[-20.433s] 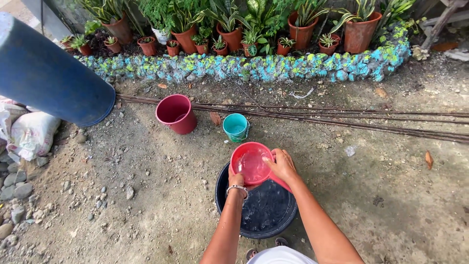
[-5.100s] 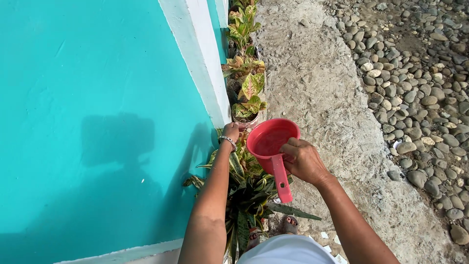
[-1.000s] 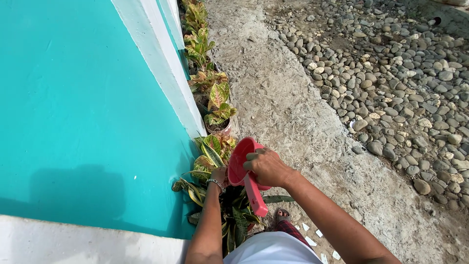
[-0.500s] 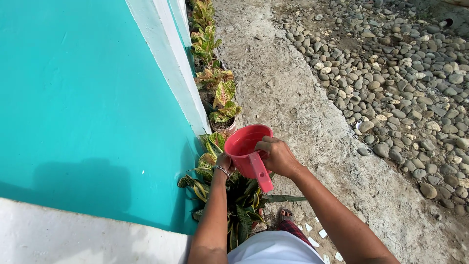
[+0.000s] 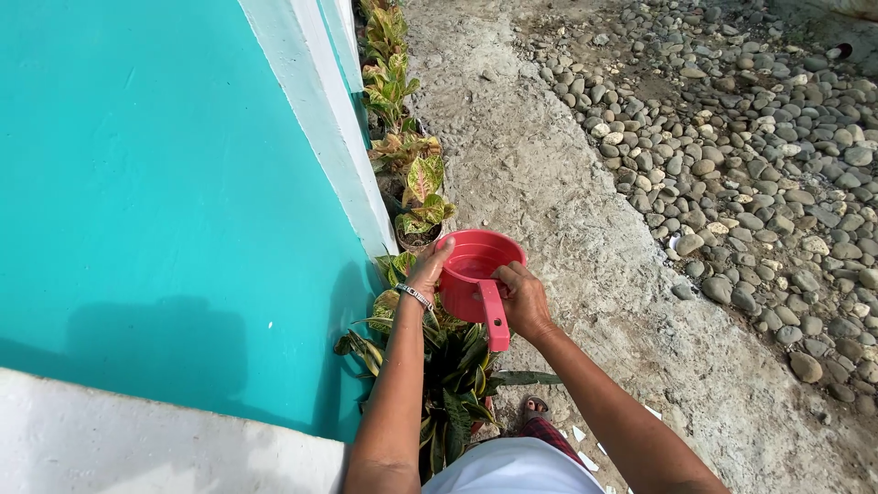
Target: Watering potted plants with a handheld scoop and a bucket of water.
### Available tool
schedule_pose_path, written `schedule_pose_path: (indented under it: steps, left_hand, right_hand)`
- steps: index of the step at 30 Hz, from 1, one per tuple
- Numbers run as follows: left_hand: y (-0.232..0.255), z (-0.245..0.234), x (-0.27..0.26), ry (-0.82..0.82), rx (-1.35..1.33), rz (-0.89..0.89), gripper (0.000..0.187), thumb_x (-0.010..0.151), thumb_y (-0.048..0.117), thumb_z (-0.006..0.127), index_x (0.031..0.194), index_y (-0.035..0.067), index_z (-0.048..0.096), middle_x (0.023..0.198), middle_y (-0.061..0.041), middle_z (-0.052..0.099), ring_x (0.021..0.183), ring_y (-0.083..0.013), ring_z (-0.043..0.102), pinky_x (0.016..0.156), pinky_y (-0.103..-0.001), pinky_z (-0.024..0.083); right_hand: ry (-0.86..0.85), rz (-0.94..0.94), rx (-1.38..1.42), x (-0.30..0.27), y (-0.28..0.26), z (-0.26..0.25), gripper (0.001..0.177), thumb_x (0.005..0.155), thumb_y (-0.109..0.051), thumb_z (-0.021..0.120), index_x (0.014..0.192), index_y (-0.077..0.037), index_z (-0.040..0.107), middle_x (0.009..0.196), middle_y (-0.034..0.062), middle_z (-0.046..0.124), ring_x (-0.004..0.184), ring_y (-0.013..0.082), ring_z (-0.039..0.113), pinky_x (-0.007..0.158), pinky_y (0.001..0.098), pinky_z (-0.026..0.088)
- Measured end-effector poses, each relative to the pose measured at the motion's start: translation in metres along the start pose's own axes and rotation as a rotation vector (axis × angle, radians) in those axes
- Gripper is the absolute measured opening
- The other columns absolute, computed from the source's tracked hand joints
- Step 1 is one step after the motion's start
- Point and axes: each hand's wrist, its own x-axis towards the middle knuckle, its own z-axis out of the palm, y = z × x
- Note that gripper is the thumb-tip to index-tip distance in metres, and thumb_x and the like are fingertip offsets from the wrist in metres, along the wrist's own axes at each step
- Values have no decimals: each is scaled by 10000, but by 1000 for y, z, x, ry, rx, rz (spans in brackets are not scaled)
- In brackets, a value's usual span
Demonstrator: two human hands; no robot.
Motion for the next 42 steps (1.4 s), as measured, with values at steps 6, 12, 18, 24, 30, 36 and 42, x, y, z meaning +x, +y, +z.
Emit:
schedule_pose_path:
  steps: [6, 12, 18, 24, 30, 36, 42]
  left_hand:
    - [-14, 11, 8, 155, 168, 272, 346, 974, 112, 561, 1301, 56, 659, 1164, -135, 742, 1007, -242, 712, 908, -393, 581]
    - [27, 41, -37, 176, 348, 292, 298, 1051, 140, 508, 1294, 52, 657, 1114, -125, 726, 961, -216, 679, 890, -368, 564]
    - [49, 60, -67, 8, 277, 368, 330, 1043, 153, 500, 1345, 81, 612, 1153, -97, 724, 1001, -183, 688, 907, -342, 574]
    - [20, 18, -53, 182, 502, 392, 333, 1040, 166, 521, 1350, 105, 626, 1163, -99, 728, 1018, -211, 697, 921, -376, 556]
    - [4, -39, -67, 589, 376, 384, 302, 1028, 122, 522, 1314, 90, 613, 1222, -139, 706, 1095, -307, 691, 947, -443, 549]
    - [1, -75, -80, 870, 412, 340, 299, 1002, 86, 531, 1289, 88, 618, 1209, -156, 707, 1076, -334, 701, 917, -470, 561]
    - [-17, -75, -77, 820, 355, 288, 291, 1023, 112, 520, 1297, 91, 614, 1217, -152, 708, 1072, -312, 697, 927, -450, 553]
  right_hand:
    - [-142, -182, -47, 17, 31, -2, 327, 731, -192, 857, 999, -53, 732, 897, 101, 711, 793, 231, 708, 706, 370, 590]
    - [-863, 201, -36, 77, -19, -60, 276, 927, -159, 675, 1196, -139, 734, 846, 83, 775, 557, 153, 654, 525, 337, 578]
    - [-618, 93, -281, 78, 187, 42, 214, 936, -183, 692, 1073, -35, 765, 849, 107, 737, 618, 113, 636, 592, 307, 563]
    - [-811, 197, 231, 117, 130, 112, 150, 1051, -136, 470, 1043, -54, 595, 788, 11, 536, 639, 88, 490, 512, 221, 383]
    - [-515, 522, 1118, 151, -35, 51, 294, 1086, -226, 473, 903, -35, 601, 806, 92, 666, 624, 158, 627, 544, 296, 549]
    - [-349, 115, 538, 188, -65, 49, 333, 1085, -230, 442, 1058, -10, 690, 1050, 134, 709, 998, 184, 669, 856, 364, 553]
    - [-517, 269, 587, 156, -42, 79, 310, 1073, -226, 451, 1027, -10, 668, 1003, 166, 722, 873, 212, 721, 776, 369, 639]
